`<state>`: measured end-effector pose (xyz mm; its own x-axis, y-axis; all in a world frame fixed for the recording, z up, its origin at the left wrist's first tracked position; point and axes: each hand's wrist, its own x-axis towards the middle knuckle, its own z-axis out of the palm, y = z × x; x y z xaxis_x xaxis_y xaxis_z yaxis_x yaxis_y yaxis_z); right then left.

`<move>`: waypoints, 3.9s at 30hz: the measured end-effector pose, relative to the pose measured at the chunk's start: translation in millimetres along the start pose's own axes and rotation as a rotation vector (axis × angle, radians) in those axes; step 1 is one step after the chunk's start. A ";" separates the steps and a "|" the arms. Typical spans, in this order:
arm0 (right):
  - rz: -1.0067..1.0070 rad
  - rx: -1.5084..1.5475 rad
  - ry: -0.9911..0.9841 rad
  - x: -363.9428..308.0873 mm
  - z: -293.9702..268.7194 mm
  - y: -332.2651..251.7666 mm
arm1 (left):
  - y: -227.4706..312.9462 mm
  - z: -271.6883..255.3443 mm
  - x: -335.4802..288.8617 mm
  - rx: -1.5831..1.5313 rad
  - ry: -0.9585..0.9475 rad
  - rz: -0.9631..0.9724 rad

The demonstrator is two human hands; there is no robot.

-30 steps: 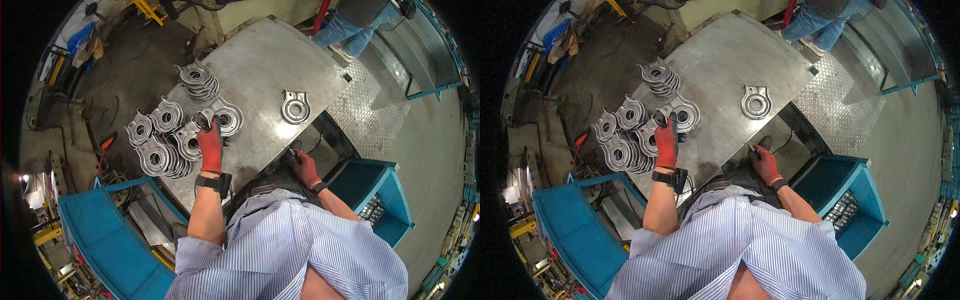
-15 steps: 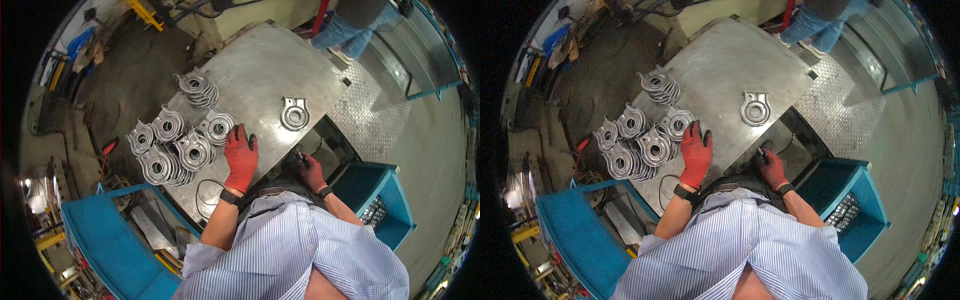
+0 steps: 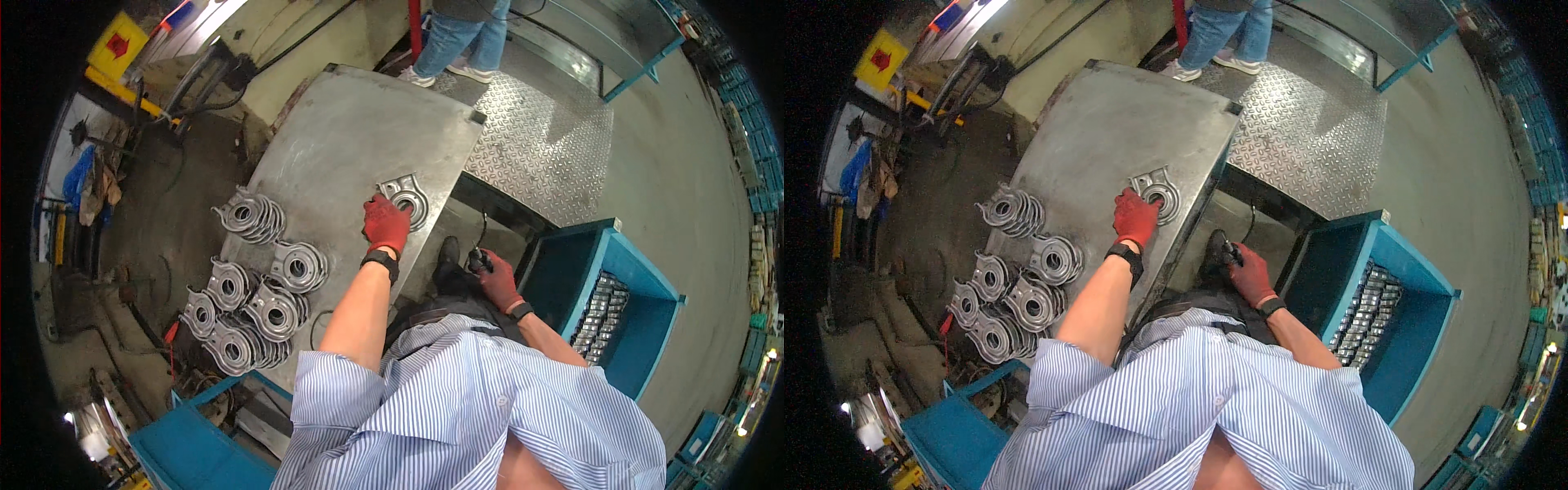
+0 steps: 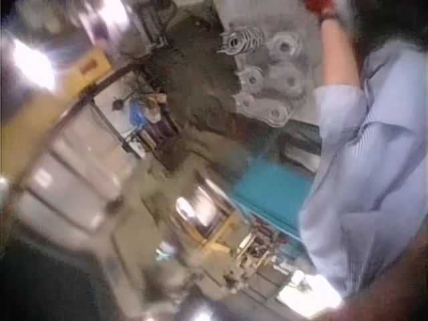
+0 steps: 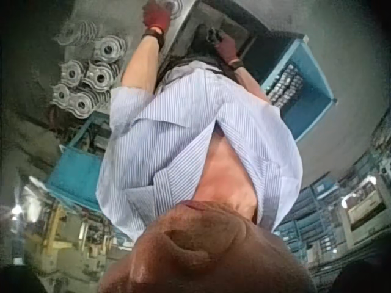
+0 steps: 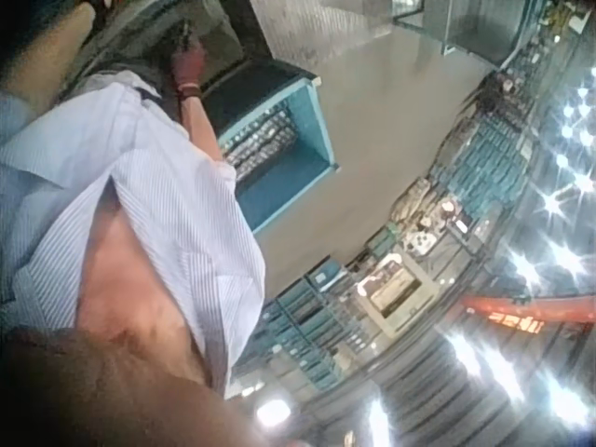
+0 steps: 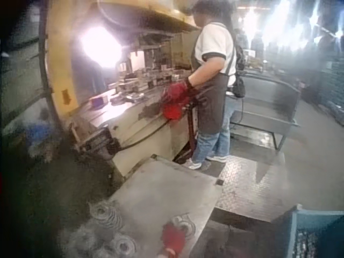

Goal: Manually inspect and clean industrial metal housings at a workbench.

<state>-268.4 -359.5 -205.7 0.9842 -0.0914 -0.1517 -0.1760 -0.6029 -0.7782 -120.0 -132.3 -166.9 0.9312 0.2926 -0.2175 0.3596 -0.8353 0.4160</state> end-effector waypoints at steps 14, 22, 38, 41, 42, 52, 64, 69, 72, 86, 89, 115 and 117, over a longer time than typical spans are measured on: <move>-0.136 0.004 -0.345 4.4 26.3 -46.4 | -117.8 47.2 -35.1 -0.447 -0.104 -0.046; -0.178 -0.103 -0.427 10.0 55.7 -43.9 | -98.1 32.6 -57.1 -0.148 -0.061 -0.103; -0.246 -0.177 -0.311 7.6 65.5 -41.1 | -104.5 45.1 -52.4 -0.287 -0.050 -0.056; -0.280 -0.188 -0.330 9.3 70.5 -34.5 | -112.0 48.8 -52.0 -0.374 -0.055 -0.074; -0.288 -0.192 -0.328 9.9 69.8 -31.5 | -106.0 46.0 -53.2 -0.380 -0.064 -0.082; -0.259 -0.192 -0.309 7.2 65.0 -42.1 | -98.2 35.1 -56.4 -0.372 -0.076 -0.115; -0.254 -0.174 -0.314 10.0 69.4 -30.0 | -105.2 41.1 -52.7 -0.306 -0.117 -0.104; -0.221 -0.042 -0.085 12.8 67.3 -29.9 | -105.8 32.7 -47.5 -0.416 -0.120 0.049; -0.165 0.008 -0.035 12.9 55.5 -46.0 | -126.9 13.1 -50.7 -0.641 -0.150 0.003; -0.191 -0.041 -0.163 11.4 63.4 -36.4 | -195.7 -122.8 -79.2 -0.356 0.205 -0.156; -0.187 -0.024 -0.180 13.1 63.0 -38.1 | -181.4 -148.0 -78.2 -0.126 0.283 -0.207; -0.111 -0.017 -0.088 6.9 59.3 -30.6 | -153.8 -69.1 -85.9 0.250 0.448 0.146; -0.099 0.001 -0.075 8.1 61.9 -31.5 | -159.5 -67.4 -84.2 0.210 0.430 0.162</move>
<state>-256.1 -292.2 -220.1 0.9925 0.0285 -0.1192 -0.0777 -0.6053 -0.7922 -251.8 7.6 -155.4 0.9303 0.2801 0.2370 0.2300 -0.9485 0.2180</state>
